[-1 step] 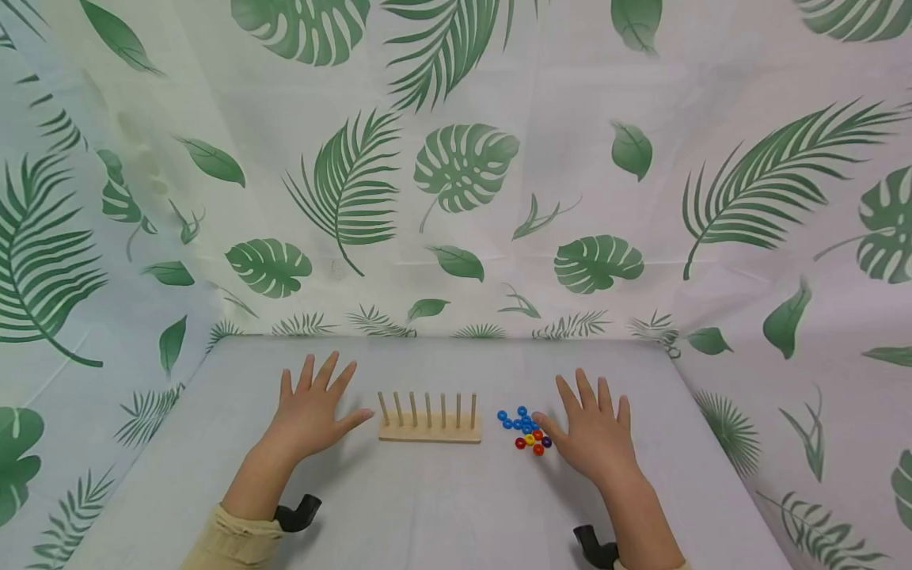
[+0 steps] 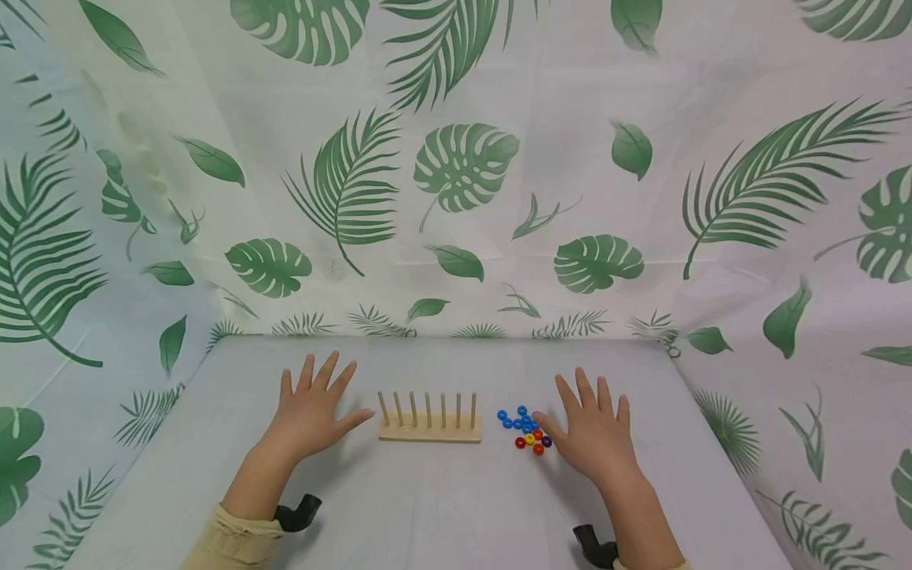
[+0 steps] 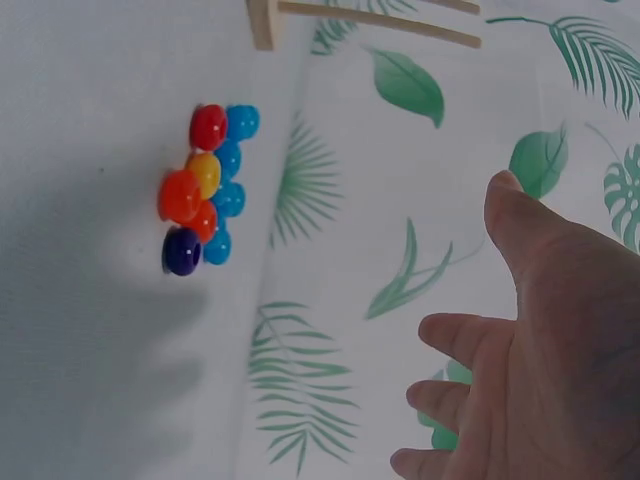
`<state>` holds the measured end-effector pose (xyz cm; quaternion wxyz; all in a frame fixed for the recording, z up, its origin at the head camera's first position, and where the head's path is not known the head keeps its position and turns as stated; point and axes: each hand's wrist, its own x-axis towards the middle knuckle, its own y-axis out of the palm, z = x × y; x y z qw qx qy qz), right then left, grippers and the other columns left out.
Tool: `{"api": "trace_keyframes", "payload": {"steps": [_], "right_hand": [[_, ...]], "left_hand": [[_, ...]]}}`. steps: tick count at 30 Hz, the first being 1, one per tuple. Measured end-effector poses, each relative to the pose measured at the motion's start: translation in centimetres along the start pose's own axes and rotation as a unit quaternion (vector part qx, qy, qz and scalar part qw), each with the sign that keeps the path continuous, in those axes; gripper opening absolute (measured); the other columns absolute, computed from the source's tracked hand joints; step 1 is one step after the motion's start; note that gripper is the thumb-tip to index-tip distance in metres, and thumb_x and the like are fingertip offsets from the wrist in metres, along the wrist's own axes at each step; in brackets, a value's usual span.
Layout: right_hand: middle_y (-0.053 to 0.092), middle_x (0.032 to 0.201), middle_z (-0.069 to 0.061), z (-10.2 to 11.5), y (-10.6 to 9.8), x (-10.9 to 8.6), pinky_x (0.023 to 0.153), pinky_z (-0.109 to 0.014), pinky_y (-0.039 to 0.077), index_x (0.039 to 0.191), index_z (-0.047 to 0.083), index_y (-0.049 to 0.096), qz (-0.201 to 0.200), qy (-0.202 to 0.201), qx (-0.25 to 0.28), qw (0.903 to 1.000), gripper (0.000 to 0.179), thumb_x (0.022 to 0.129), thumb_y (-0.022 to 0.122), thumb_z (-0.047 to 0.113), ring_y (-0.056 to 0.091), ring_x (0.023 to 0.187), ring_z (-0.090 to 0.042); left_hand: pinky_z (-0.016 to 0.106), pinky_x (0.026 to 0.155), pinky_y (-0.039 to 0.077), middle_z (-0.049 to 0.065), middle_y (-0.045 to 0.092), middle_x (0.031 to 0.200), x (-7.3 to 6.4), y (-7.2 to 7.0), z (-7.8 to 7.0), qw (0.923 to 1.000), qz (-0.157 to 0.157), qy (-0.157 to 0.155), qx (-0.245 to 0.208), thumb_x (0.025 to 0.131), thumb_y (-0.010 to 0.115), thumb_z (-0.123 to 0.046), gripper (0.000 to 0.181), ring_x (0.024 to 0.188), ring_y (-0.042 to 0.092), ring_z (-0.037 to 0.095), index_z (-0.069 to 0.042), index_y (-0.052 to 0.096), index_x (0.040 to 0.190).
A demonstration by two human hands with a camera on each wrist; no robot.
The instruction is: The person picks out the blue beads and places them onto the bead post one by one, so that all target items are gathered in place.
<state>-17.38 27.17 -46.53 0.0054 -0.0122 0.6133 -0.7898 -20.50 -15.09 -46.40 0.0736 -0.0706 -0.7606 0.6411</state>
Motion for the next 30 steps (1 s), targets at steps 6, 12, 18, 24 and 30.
{"api": "trace_keyframes", "payload": {"steps": [6, 12, 18, 24, 30], "right_hand": [[0.02, 0.16, -0.029, -0.3, 0.4, 0.3, 0.111, -0.08, -0.001, 0.153, 0.007, 0.035, 0.01, 0.0, 0.001, 0.9999, 0.085, 0.093, 0.053, 0.064, 0.012, 0.144, -0.057], [0.035, 0.153, -0.03, -1.4, 1.4, 1.1, 0.11, -0.077, 0.022, 0.148, 0.006, 0.044, 0.022, -0.022, 0.017, 0.9994, 0.068, 0.098, 0.054, 0.051, 0.029, 0.139, -0.056], [0.047, 0.147, -0.023, -2.8, 2.3, 2.2, 0.105, -0.07, 0.039, 0.143, 0.012, 0.052, 0.071, -0.016, 0.093, 0.993, 0.056, 0.1, 0.053, 0.047, 0.042, 0.134, -0.049], [0.061, 0.134, -0.013, -4.2, 3.4, 3.5, 0.095, -0.057, 0.053, 0.133, 0.017, 0.063, 0.077, -0.013, 0.157, 0.9844, 0.038, 0.101, 0.057, 0.035, 0.058, 0.118, -0.036], [0.066, 0.128, -0.009, -5.3, 4.4, 4.9, 0.098, -0.056, 0.051, 0.128, 0.018, 0.066, 0.088, -0.007, 0.201, 0.9756, 0.033, 0.1, 0.059, 0.035, 0.058, 0.119, -0.034]], "left_hand": [[0.072, 0.118, -0.002, 0.009, 0.011, 0.167, 0.3, 0.6, -0.1, 0.9998, 0.015, 0.009, -0.002, 0.087, 0.046, -0.078, 0.092, 0.153, -0.002, 0.043, -0.026, 0.023, 0.159], [0.071, 0.119, 0.002, 0.011, 0.017, 0.166, 0.8, 1.8, 0.1, 0.9989, 0.031, 0.022, -0.028, 0.088, 0.048, -0.075, 0.091, 0.153, 0.005, 0.042, -0.022, 0.026, 0.158], [0.067, 0.121, 0.013, 0.015, 0.029, 0.162, 1.6, 3.6, 0.5, 0.9922, 0.036, 0.056, -0.105, 0.092, 0.052, -0.066, 0.086, 0.151, 0.015, 0.043, -0.014, 0.031, 0.156], [0.06, 0.12, 0.026, 0.017, 0.035, 0.158, 2.0, 6.0, 0.7, 0.9718, 0.045, 0.063, -0.223, 0.094, 0.057, -0.058, 0.08, 0.148, 0.027, 0.041, -0.012, 0.033, 0.155], [0.059, 0.119, 0.028, 0.014, 0.039, 0.156, 2.1, 7.9, 0.8, 0.9523, 0.048, 0.046, -0.298, 0.094, 0.057, -0.058, 0.075, 0.146, 0.032, 0.038, -0.017, 0.038, 0.154]]}}
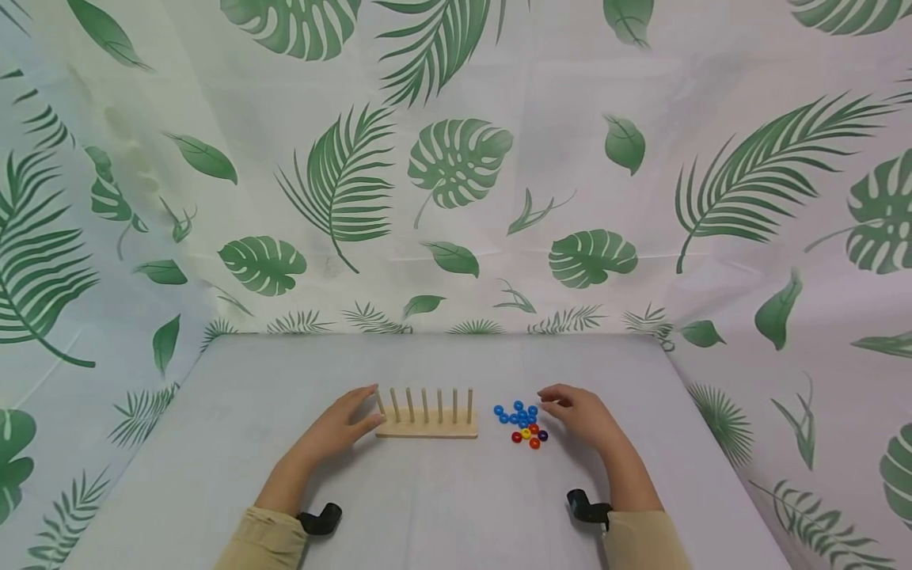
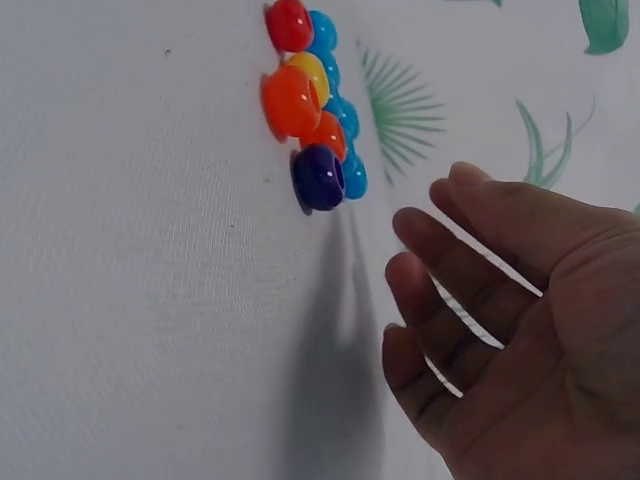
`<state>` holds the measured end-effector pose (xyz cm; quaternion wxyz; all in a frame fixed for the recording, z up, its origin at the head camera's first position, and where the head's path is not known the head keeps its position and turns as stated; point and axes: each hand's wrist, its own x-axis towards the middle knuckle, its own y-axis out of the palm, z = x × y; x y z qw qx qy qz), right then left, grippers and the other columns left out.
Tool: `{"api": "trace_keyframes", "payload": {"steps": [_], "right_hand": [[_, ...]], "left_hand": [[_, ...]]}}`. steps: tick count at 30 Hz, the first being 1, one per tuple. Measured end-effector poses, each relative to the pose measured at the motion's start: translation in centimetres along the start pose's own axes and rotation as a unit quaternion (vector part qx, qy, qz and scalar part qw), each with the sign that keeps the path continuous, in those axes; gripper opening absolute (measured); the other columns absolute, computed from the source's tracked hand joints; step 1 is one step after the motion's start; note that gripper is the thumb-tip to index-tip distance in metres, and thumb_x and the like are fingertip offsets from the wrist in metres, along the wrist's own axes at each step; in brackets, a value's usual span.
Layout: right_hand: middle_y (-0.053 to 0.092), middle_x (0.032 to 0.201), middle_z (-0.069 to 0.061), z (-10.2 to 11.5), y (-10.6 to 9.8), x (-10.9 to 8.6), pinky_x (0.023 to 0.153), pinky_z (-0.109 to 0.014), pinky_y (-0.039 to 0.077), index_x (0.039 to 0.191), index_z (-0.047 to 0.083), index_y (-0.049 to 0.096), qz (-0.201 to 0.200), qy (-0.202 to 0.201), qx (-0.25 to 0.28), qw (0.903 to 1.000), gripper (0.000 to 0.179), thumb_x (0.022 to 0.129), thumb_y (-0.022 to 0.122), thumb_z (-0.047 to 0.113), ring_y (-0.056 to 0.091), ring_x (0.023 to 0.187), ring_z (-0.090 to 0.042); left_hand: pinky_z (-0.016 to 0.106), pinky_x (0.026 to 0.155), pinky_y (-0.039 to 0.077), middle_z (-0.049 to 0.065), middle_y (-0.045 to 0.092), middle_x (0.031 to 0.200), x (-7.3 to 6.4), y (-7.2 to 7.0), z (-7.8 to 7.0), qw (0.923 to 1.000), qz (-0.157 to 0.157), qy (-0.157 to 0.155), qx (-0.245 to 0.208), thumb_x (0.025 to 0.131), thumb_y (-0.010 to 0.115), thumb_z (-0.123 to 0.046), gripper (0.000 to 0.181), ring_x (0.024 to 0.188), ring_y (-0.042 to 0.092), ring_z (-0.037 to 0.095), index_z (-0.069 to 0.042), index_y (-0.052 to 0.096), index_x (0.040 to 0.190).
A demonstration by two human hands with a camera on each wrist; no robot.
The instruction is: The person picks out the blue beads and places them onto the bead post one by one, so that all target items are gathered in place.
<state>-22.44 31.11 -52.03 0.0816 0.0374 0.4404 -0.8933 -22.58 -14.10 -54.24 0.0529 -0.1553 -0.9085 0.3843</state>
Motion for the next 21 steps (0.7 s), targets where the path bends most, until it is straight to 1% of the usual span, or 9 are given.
{"api": "trace_keyframes", "payload": {"steps": [3, 5, 7, 9, 11, 16, 19, 21], "right_hand": [[0.068, 0.125, -0.006, -0.4, 0.2, 0.6, 0.095, -0.049, 0.055, 0.126, 0.02, 0.067, 0.012, 0.008, 0.025, 0.9996, 0.032, 0.098, 0.062, 0.035, 0.059, 0.117, -0.03], [0.068, 0.124, -0.005, -0.6, 0.3, 0.9, 0.089, -0.043, 0.056, 0.124, 0.021, 0.068, 0.024, 0.008, 0.038, 0.999, 0.031, 0.097, 0.063, 0.034, 0.059, 0.112, -0.028], [0.068, 0.124, -0.004, -0.8, 0.4, 1.2, 0.084, -0.036, 0.055, 0.123, 0.022, 0.069, 0.033, 0.011, 0.047, 0.9983, 0.029, 0.096, 0.065, 0.033, 0.058, 0.106, -0.025], [0.068, 0.122, -0.003, -0.9, 0.6, 1.3, 0.082, -0.032, 0.054, 0.122, 0.022, 0.069, 0.04, 0.016, 0.05, 0.9978, 0.028, 0.096, 0.066, 0.031, 0.056, 0.102, -0.022], [0.068, 0.119, -0.003, -1.0, 0.7, 1.5, 0.083, -0.033, 0.053, 0.121, 0.023, 0.07, 0.042, 0.018, 0.043, 0.998, 0.027, 0.095, 0.066, 0.03, 0.056, 0.101, -0.021], [0.065, 0.111, -0.002, -1.0, 0.9, 1.8, 0.092, -0.042, 0.051, 0.119, 0.024, 0.071, 0.044, 0.013, 0.022, 0.9987, 0.025, 0.095, 0.067, 0.029, 0.054, 0.101, -0.022], [0.065, 0.111, -0.003, -0.9, 0.9, 1.9, 0.094, -0.045, 0.05, 0.117, 0.024, 0.072, 0.046, 0.005, 0.012, 0.9989, 0.023, 0.095, 0.067, 0.025, 0.053, 0.102, -0.023], [0.065, 0.113, -0.003, -0.9, 1.0, 2.0, 0.096, -0.048, 0.05, 0.115, 0.025, 0.073, 0.045, 0.002, 0.006, 0.999, 0.022, 0.094, 0.067, 0.023, 0.053, 0.102, -0.023]], "left_hand": [[0.06, 0.118, 0.03, 0.014, 0.044, 0.153, 0.0, 0.7, 0.6, 0.9998, -0.003, 0.005, -0.018, 0.094, 0.06, -0.055, 0.071, 0.144, 0.036, 0.038, -0.017, 0.043, 0.151], [0.06, 0.118, 0.03, 0.015, 0.046, 0.151, 0.1, 1.1, 0.9, 0.9997, -0.006, 0.012, -0.019, 0.092, 0.063, -0.053, 0.07, 0.143, 0.037, 0.039, -0.015, 0.045, 0.149], [0.06, 0.117, 0.031, 0.015, 0.047, 0.15, 0.1, 1.5, 1.2, 0.9997, -0.01, 0.023, -0.006, 0.091, 0.067, -0.05, 0.07, 0.143, 0.037, 0.04, -0.014, 0.048, 0.148], [0.06, 0.117, 0.031, 0.015, 0.049, 0.148, 0.1, 1.8, 1.4, 0.9991, -0.017, 0.037, 0.01, 0.088, 0.071, -0.048, 0.07, 0.142, 0.037, 0.04, -0.013, 0.05, 0.146], [0.059, 0.117, 0.031, 0.013, 0.052, 0.146, 0.1, 2.0, 1.6, 0.9981, -0.024, 0.049, 0.028, 0.087, 0.073, -0.045, 0.069, 0.142, 0.038, 0.039, -0.012, 0.053, 0.144], [0.056, 0.117, 0.034, 0.008, 0.058, 0.14, 0.1, 2.6, 2.0, 0.9935, -0.045, 0.072, 0.077, 0.085, 0.075, -0.043, 0.066, 0.139, 0.042, 0.037, -0.012, 0.057, 0.14], [0.056, 0.115, 0.036, 0.007, 0.058, 0.139, 0.2, 2.9, 2.3, 0.9888, -0.057, 0.086, 0.108, 0.085, 0.075, -0.045, 0.066, 0.138, 0.044, 0.036, -0.013, 0.057, 0.14], [0.055, 0.114, 0.037, 0.005, 0.059, 0.139, 0.3, 3.0, 2.4, 0.9861, -0.065, 0.094, 0.12, 0.085, 0.074, -0.046, 0.065, 0.136, 0.046, 0.034, -0.014, 0.058, 0.139]]}}
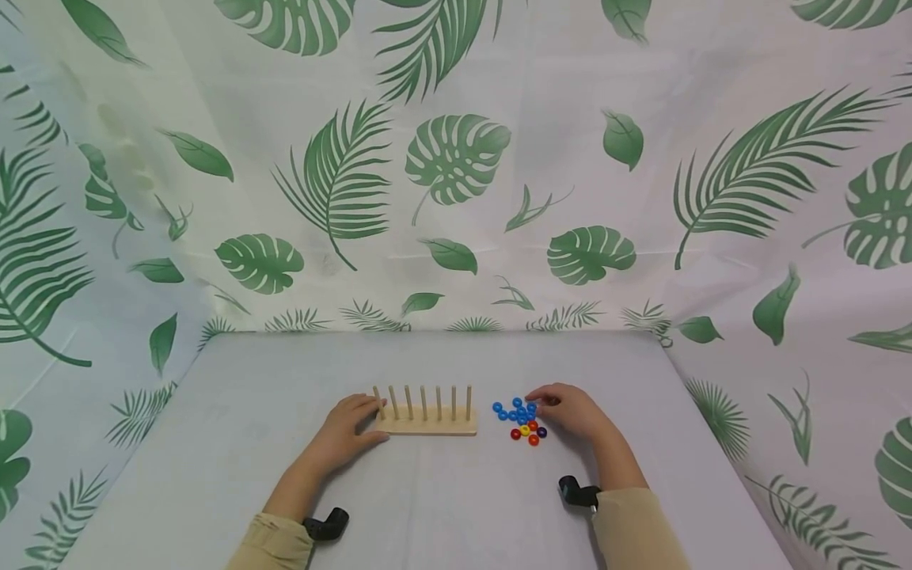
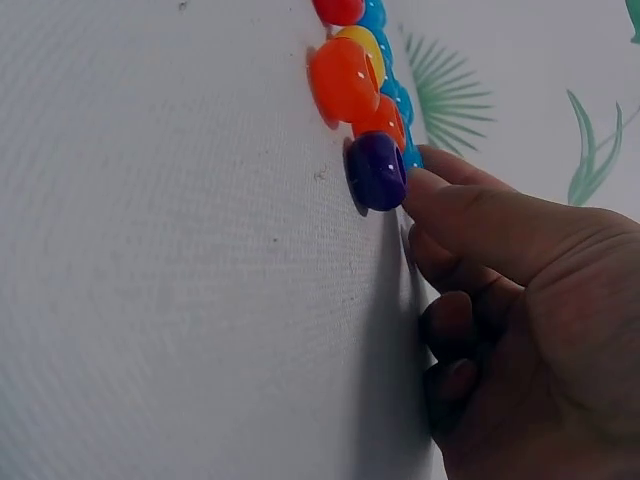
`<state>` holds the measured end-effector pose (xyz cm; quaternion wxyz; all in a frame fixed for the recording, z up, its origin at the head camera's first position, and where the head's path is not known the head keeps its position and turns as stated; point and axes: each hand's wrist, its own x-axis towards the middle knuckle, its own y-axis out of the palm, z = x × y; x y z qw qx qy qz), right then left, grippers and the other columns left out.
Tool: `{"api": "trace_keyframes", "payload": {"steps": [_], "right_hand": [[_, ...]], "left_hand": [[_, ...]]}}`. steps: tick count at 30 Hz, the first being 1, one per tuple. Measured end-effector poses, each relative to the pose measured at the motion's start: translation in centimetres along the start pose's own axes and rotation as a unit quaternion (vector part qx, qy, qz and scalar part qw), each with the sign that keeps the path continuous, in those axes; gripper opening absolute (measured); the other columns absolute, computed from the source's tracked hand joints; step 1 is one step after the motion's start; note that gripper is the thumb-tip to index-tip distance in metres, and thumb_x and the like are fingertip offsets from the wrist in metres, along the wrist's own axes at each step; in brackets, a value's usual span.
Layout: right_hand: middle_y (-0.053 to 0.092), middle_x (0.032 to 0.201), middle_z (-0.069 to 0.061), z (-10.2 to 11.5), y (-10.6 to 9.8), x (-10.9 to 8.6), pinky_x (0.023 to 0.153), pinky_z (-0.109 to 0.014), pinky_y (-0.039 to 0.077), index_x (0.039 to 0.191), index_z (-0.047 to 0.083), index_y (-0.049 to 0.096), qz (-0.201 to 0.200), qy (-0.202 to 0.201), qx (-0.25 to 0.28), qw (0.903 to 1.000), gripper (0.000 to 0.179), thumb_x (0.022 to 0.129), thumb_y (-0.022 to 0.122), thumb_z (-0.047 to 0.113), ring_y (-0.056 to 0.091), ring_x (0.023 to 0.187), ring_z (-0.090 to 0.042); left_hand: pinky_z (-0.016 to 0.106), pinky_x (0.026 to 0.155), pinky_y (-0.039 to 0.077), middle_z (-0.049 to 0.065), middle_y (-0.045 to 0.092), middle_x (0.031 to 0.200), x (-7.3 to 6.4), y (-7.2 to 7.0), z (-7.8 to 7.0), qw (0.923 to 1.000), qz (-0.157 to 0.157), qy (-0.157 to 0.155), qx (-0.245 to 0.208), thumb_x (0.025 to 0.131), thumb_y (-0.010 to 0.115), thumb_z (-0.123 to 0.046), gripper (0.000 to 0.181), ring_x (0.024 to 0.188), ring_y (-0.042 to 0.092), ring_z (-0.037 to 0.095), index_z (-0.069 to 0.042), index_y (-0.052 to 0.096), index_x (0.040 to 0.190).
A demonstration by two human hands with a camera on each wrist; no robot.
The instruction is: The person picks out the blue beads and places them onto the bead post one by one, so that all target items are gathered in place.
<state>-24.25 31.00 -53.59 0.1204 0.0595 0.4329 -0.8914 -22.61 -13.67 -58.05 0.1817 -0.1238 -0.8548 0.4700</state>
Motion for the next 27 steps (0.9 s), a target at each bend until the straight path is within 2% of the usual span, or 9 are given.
{"api": "trace_keyframes", "payload": {"steps": [4, 8, 12, 16, 27], "right_hand": [[0.065, 0.113, -0.003, 0.03, 0.06, 0.26, 0.098, -0.05, 0.05, 0.113, 0.025, 0.073, 0.001, -0.004, -0.008, 1.0, 0.02, 0.094, 0.067, 0.022, 0.054, 0.102, -0.023], [0.063, 0.104, -0.002, 0.02, 0.13, 0.44, 0.092, -0.044, 0.05, 0.112, 0.025, 0.072, 0.005, -0.002, -0.016, 0.9999, 0.019, 0.094, 0.068, 0.023, 0.052, 0.099, -0.022], [0.058, 0.093, -0.001, 0.06, 0.15, 0.33, 0.082, -0.035, 0.046, 0.11, 0.022, 0.071, 0.003, -0.005, -0.014, 0.9999, 0.017, 0.094, 0.068, 0.024, 0.051, 0.093, -0.02], [0.056, 0.088, -0.002, -0.01, 0.19, 0.29, 0.074, -0.032, 0.041, 0.107, 0.019, 0.07, -0.001, -0.016, -0.009, 0.9998, 0.014, 0.094, 0.069, 0.024, 0.051, 0.087, -0.019], [0.058, 0.091, -0.001, -0.21, 0.29, 0.07, 0.077, -0.033, 0.043, 0.107, 0.019, 0.069, -0.018, -0.011, -0.011, 0.9997, 0.015, 0.094, 0.068, 0.026, 0.051, 0.089, -0.02]], "left_hand": [[0.051, 0.113, 0.041, 0.003, 0.061, 0.135, 0.1, 0.07, 0.04, 0.9993, -0.018, 0.024, 0.022, 0.086, 0.074, -0.044, 0.061, 0.132, 0.05, 0.03, -0.015, 0.06, 0.137], [0.048, 0.114, 0.041, 0.003, 0.062, 0.132, 0.16, 0.02, -0.01, 0.9988, -0.024, 0.033, 0.028, 0.086, 0.075, -0.043, 0.059, 0.13, 0.053, 0.027, -0.015, 0.061, 0.136], [0.049, 0.114, 0.04, 0.003, 0.062, 0.133, 0.2, 0.14, 0.03, 0.999, -0.022, 0.027, 0.028, 0.085, 0.075, -0.043, 0.059, 0.13, 0.053, 0.028, -0.015, 0.061, 0.136], [0.048, 0.115, 0.04, 0.003, 0.062, 0.134, 0.21, 0.14, 0.06, 0.9995, -0.017, 0.017, 0.021, 0.086, 0.074, -0.045, 0.06, 0.13, 0.053, 0.027, -0.016, 0.061, 0.137], [0.05, 0.115, 0.038, 0.004, 0.061, 0.135, 0.02, 0.05, -0.01, 0.9996, -0.021, 0.015, 0.015, 0.085, 0.074, -0.043, 0.06, 0.131, 0.051, 0.03, -0.014, 0.061, 0.137]]}}
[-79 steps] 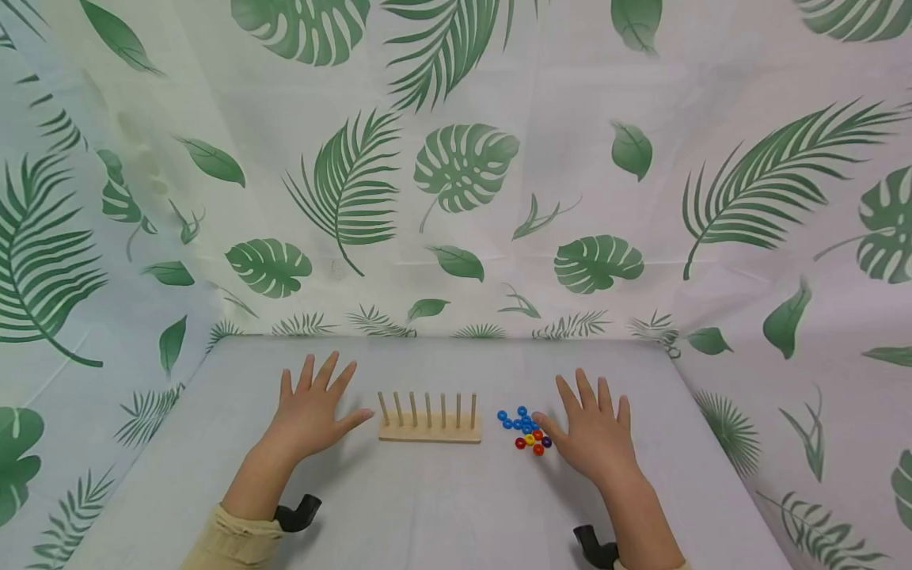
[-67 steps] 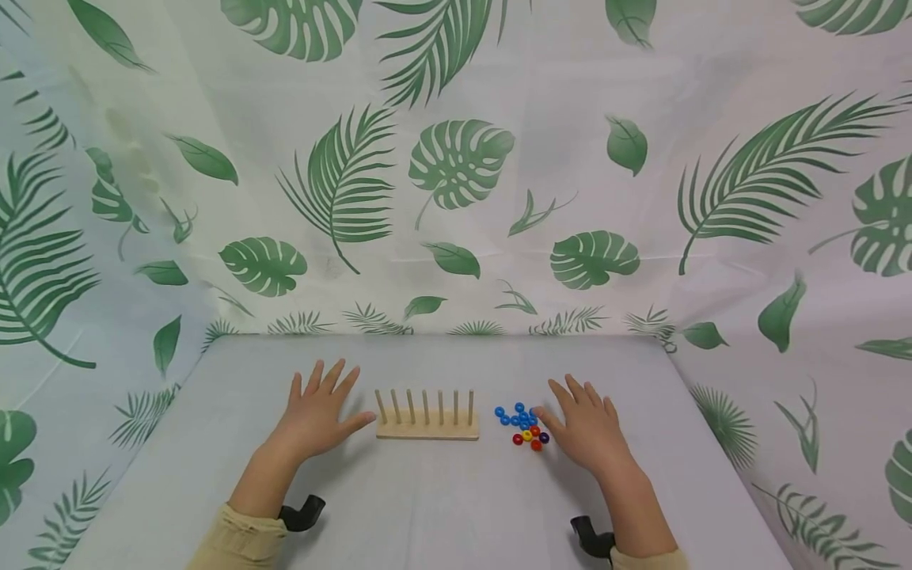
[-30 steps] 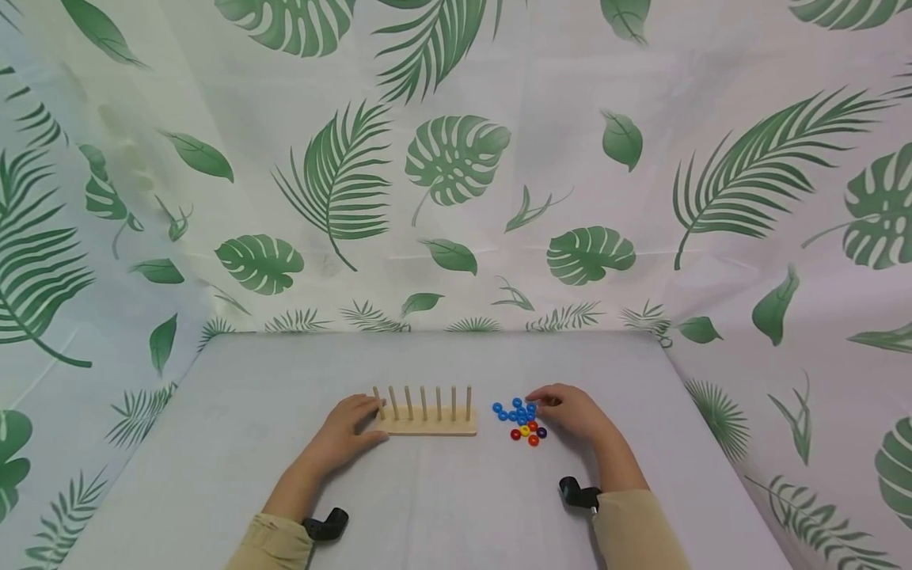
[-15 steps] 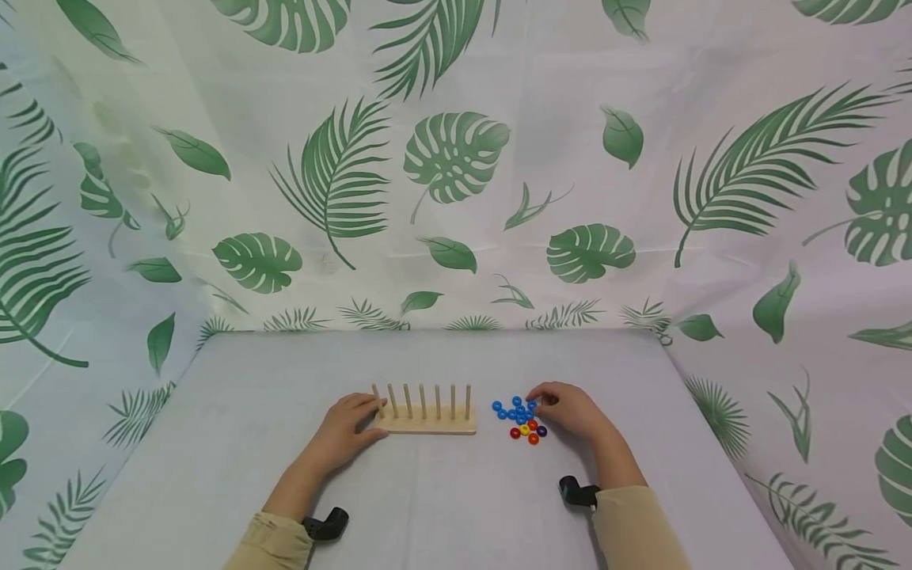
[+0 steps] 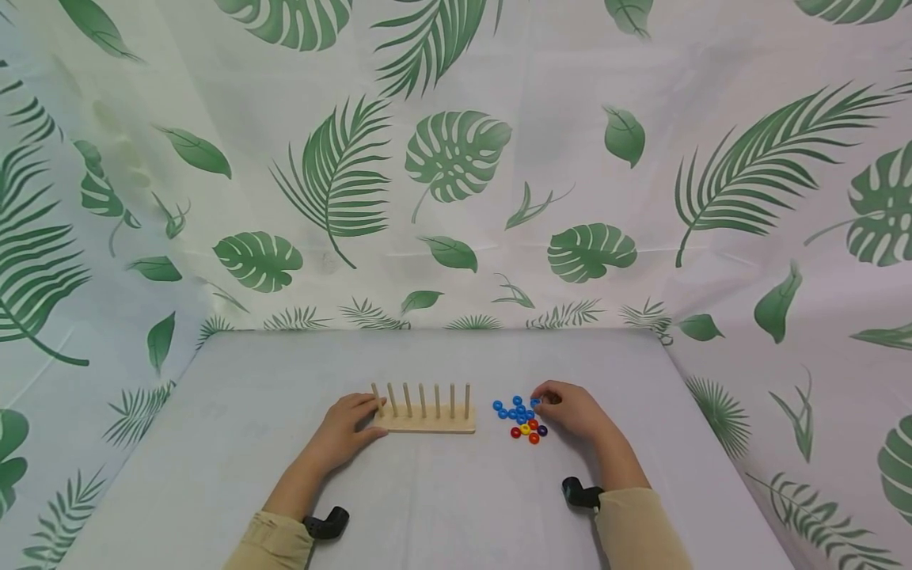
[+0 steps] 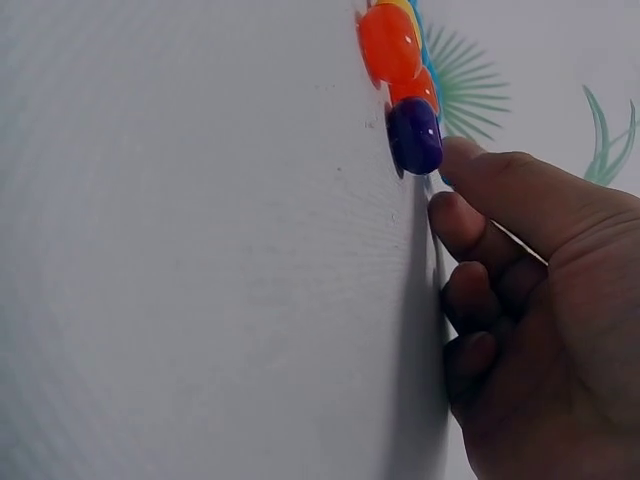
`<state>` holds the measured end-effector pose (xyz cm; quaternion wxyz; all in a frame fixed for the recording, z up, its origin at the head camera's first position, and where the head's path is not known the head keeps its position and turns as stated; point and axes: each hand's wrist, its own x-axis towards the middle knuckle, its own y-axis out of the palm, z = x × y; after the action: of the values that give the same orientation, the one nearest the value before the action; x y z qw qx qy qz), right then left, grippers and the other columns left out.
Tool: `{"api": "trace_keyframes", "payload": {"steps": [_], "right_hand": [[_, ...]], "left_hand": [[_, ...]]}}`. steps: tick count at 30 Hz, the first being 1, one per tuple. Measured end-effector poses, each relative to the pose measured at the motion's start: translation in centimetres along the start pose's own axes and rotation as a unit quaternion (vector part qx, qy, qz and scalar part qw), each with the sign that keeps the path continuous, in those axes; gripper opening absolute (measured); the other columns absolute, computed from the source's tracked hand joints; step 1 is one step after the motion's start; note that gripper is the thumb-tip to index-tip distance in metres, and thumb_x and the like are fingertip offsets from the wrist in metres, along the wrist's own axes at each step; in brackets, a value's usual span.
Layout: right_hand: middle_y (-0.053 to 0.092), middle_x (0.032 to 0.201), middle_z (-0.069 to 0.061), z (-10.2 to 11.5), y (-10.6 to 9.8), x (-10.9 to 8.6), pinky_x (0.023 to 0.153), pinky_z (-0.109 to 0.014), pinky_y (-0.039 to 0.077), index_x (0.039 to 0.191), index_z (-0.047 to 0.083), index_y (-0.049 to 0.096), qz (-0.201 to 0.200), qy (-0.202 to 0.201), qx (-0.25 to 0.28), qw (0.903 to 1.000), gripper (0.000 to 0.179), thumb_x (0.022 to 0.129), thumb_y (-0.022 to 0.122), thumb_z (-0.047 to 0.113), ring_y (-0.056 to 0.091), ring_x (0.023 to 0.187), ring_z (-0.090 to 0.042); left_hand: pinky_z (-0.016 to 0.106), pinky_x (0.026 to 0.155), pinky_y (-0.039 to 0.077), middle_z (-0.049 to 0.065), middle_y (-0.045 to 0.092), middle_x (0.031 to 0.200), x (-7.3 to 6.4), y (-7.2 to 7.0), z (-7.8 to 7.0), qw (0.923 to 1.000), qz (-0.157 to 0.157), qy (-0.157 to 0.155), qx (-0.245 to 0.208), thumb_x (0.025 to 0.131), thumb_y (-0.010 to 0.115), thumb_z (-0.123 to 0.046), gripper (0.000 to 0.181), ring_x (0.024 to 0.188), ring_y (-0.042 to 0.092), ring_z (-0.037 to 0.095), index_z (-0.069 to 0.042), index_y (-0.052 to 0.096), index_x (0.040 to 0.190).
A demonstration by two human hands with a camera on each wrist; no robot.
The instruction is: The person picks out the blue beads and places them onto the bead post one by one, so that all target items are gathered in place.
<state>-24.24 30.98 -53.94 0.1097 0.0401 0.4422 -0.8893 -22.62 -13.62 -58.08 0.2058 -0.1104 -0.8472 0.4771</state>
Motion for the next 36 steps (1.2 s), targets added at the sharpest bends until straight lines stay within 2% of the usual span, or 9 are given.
{"api": "trace_keyframes", "payload": {"steps": [8, 14, 17, 23, 29, 36], "right_hand": [[0.062, 0.095, 0.0, 0.8, -0.7, -0.2, 0.077, -0.031, 0.048, 0.11, 0.019, 0.069, -0.008, -0.004, -0.021, 0.9997, 0.017, 0.095, 0.067, 0.027, 0.053, 0.089, -0.019], [0.065, 0.097, 0.001, 1.7, -1.4, -0.4, 0.08, -0.034, 0.053, 0.112, 0.021, 0.068, -0.029, -0.013, -0.033, 0.9989, 0.02, 0.095, 0.068, 0.031, 0.056, 0.092, -0.019], [0.067, 0.101, 0.001, 2.6, -2.0, -0.6, 0.084, -0.039, 0.055, 0.115, 0.02, 0.068, -0.039, -0.032, -0.026, 0.9984, 0.023, 0.095, 0.067, 0.032, 0.058, 0.095, -0.02], [0.07, 0.104, 0.003, 4.9, -2.9, -1.1, 0.085, -0.039, 0.058, 0.117, 0.023, 0.066, -0.044, -0.062, -0.009, 0.9971, 0.026, 0.096, 0.065, 0.038, 0.062, 0.096, -0.018], [0.071, 0.102, 0.003, 7.0, -3.2, -1.5, 0.087, -0.042, 0.059, 0.117, 0.022, 0.066, -0.043, -0.092, 0.0, 0.9949, 0.024, 0.096, 0.066, 0.035, 0.065, 0.096, -0.018], [0.07, 0.102, 0.004, 8.5, -3.0, -1.4, 0.087, -0.039, 0.059, 0.118, 0.021, 0.067, -0.036, -0.101, 0.026, 0.9939, 0.025, 0.096, 0.067, 0.033, 0.064, 0.095, -0.016]], "left_hand": [[0.051, 0.115, 0.037, 0.005, 0.06, 0.137, 0.1, 0.0, 0.1, 0.9999, 0.009, -0.006, -0.006, 0.087, 0.072, -0.043, 0.06, 0.132, 0.05, 0.031, -0.013, 0.06, 0.137], [0.05, 0.115, 0.037, 0.005, 0.06, 0.137, 0.1, 0.0, 0.2, 0.9998, 0.007, -0.007, -0.015, 0.086, 0.073, -0.042, 0.06, 0.132, 0.05, 0.03, -0.013, 0.06, 0.137], [0.05, 0.115, 0.038, 0.004, 0.06, 0.137, 0.0, 0.0, 0.1, 0.9998, 0.009, -0.011, -0.016, 0.086, 0.074, -0.042, 0.06, 0.132, 0.05, 0.03, -0.013, 0.06, 0.137], [0.05, 0.115, 0.038, 0.005, 0.06, 0.137, 0.1, -0.2, 0.0, 0.9996, 0.012, -0.017, -0.021, 0.087, 0.073, -0.041, 0.059, 0.133, 0.05, 0.031, -0.012, 0.06, 0.137], [0.05, 0.114, 0.039, 0.005, 0.06, 0.136, 0.2, -0.2, -0.2, 0.9996, 0.011, -0.02, -0.019, 0.087, 0.074, -0.041, 0.059, 0.132, 0.05, 0.031, -0.012, 0.061, 0.136], [0.05, 0.114, 0.039, 0.005, 0.06, 0.138, 0.2, -0.2, -0.2, 0.9994, 0.013, -0.029, -0.012, 0.087, 0.073, -0.043, 0.06, 0.133, 0.048, 0.032, -0.013, 0.06, 0.137]]}}
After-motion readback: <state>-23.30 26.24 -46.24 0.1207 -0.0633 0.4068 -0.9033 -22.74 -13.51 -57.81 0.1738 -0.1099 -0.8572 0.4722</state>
